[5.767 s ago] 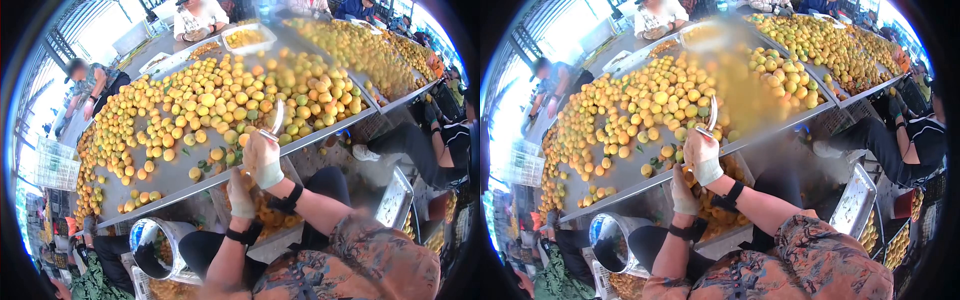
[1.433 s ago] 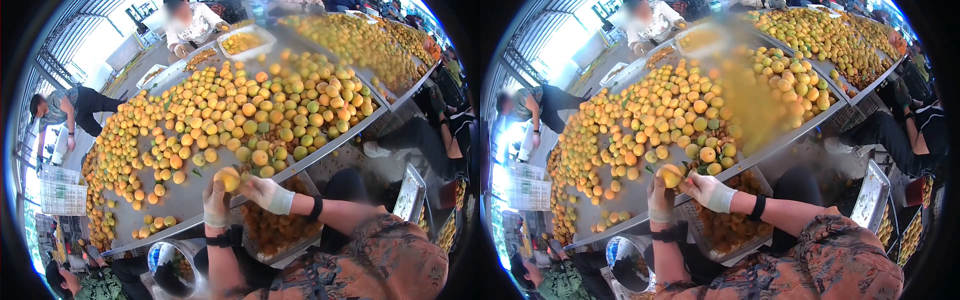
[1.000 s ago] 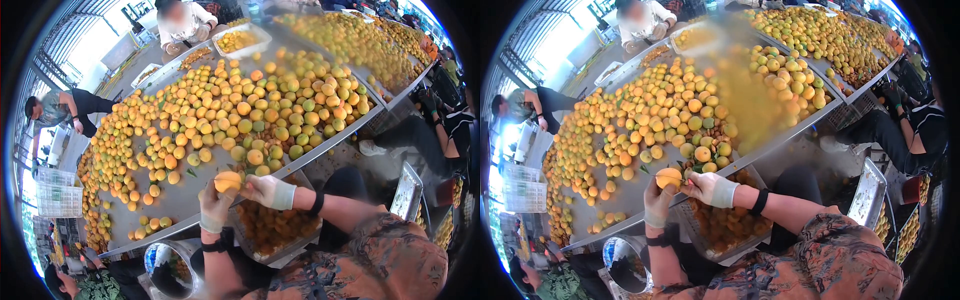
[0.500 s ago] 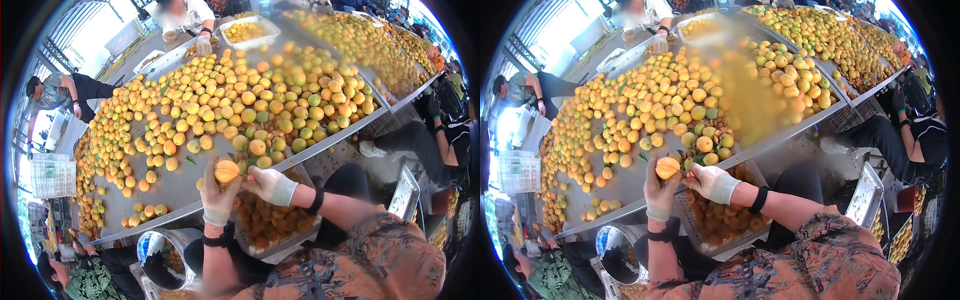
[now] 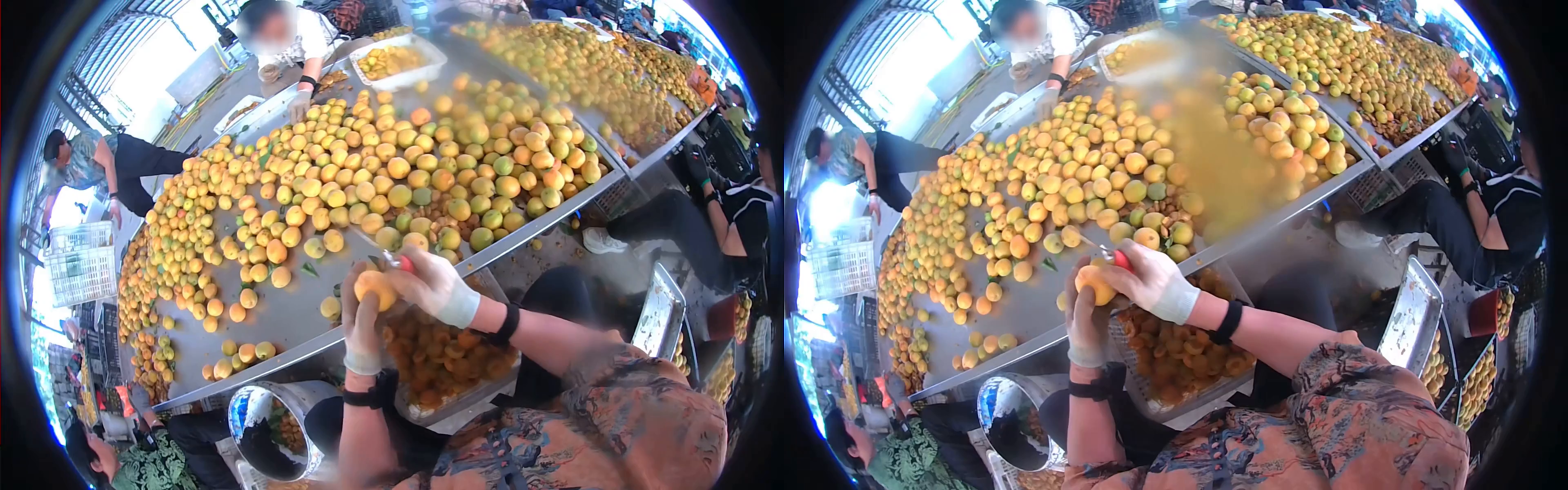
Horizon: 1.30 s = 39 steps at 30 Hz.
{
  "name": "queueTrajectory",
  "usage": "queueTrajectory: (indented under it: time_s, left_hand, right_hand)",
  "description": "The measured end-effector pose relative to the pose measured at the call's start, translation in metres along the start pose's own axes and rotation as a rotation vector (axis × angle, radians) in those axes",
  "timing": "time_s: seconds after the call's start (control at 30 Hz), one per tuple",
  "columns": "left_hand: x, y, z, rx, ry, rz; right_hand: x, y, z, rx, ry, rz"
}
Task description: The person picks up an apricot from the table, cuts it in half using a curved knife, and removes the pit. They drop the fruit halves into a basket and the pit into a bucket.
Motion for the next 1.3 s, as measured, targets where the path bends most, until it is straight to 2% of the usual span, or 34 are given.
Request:
queueTrajectory:
  time_s: [0.1, 0.17, 0.23, 0.3, 0.33, 0.5, 0.53, 0.6, 0.73, 0.77, 0.8, 0.83, 0.87, 0.9, 0.97, 1.03, 1.1, 1.13, 1.17, 1.2, 1.23, 1.3]
  left_hand:
    - [0.0, 0.005, -0.014, 0.08, 0.021, -0.032]
    - [-0.002, -0.019, -0.028, 0.401, 0.079, -0.165]
    - [-0.003, -0.022, -0.029, 0.434, 0.073, -0.157]
    - [-0.002, -0.014, -0.021, 0.339, -0.062, -0.119]
    - [-0.001, -0.011, -0.021, 0.343, -0.061, -0.126]
    - [-0.01, -0.014, -0.021, 0.784, -0.168, -0.397]
    - [-0.011, -0.015, -0.024, 0.786, -0.165, -0.396]
    - [-0.009, -0.014, -0.017, 0.588, -0.238, -0.298]
    - [-0.01, 0.009, -0.005, 0.56, -0.227, -0.262]
    - [-0.012, 0.017, -0.003, 0.434, -0.305, -0.067]
    - [-0.017, 0.031, 0.0, 0.305, -0.377, 0.129]
    - [-0.019, 0.032, 0.001, 0.304, -0.369, 0.132]
    - [-0.02, 0.023, -0.008, 0.604, -0.221, 0.019]
    - [-0.024, 0.017, -0.02, 0.899, -0.063, -0.097]
    - [-0.029, 0.02, -0.019, 0.955, -0.011, -0.133]
    - [-0.039, 0.071, -0.025, -0.536, -0.181, 0.474]
    - [-0.04, 0.107, 0.002, -0.514, -0.109, 0.475]
    - [-0.042, 0.102, 0.004, -0.349, 0.023, 0.35]
    - [-0.051, 0.102, 0.008, -0.181, 0.146, 0.228]
    - [-0.059, 0.148, 0.038, 0.044, 0.146, 0.158]
    - [-0.067, 0.142, 0.034, 0.039, 0.127, 0.167]
    - [-0.078, 0.128, 0.015, -0.19, 0.158, 0.317]
  right_hand:
    - [0.002, -0.009, -0.006, 0.018, -0.073, -0.219]
    - [0.0, -0.022, -0.012, 0.067, -0.064, -0.266]
    - [0.0, -0.027, -0.014, 0.114, -0.062, -0.309]
    - [-0.003, -0.034, -0.021, 0.19, -0.057, -0.423]
    - [-0.001, -0.034, -0.02, 0.154, -0.089, -0.407]
    - [-0.004, -0.039, -0.02, 0.115, -0.136, -0.452]
    - [-0.006, -0.041, -0.02, 0.092, -0.156, -0.471]
    - [-0.004, -0.034, -0.019, 0.045, -0.164, -0.442]
    - [-0.004, -0.017, -0.015, -0.128, -0.14, -0.372]
    - [-0.008, -0.022, -0.015, -0.129, -0.141, -0.377]
    - [-0.01, -0.013, -0.012, -0.172, -0.19, -0.236]
    - [-0.013, -0.003, -0.009, -0.215, -0.24, -0.095]
    - [-0.019, 0.003, -0.005, -0.207, -0.303, 0.013]
    - [-0.022, -0.001, -0.003, -0.212, -0.308, 0.006]
    - [-0.029, 0.011, -0.005, -0.271, -0.276, 0.232]
    - [-0.034, 0.022, -0.007, -0.305, -0.217, 0.37]
    - [-0.039, 0.022, -0.01, -0.284, -0.16, 0.382]
    - [-0.041, 0.021, -0.009, -0.283, -0.151, 0.368]
    - [-0.047, 0.027, -0.014, -0.292, -0.083, 0.462]
    - [-0.052, 0.034, -0.021, -0.299, -0.012, 0.565]
    - [-0.055, 0.034, -0.022, -0.291, 0.006, 0.557]
    - [-0.075, 0.048, -0.035, -0.249, 0.119, 0.743]
Point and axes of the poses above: each hand's wrist, its own x-axis towards the middle knuckle, its own z-axis out of the back of the hand, y = z × x, the point moved 9 cm from there along x, towards the middle knuckle, and after that the axes turned 3 degrees about -z, right-handed, at the moved point
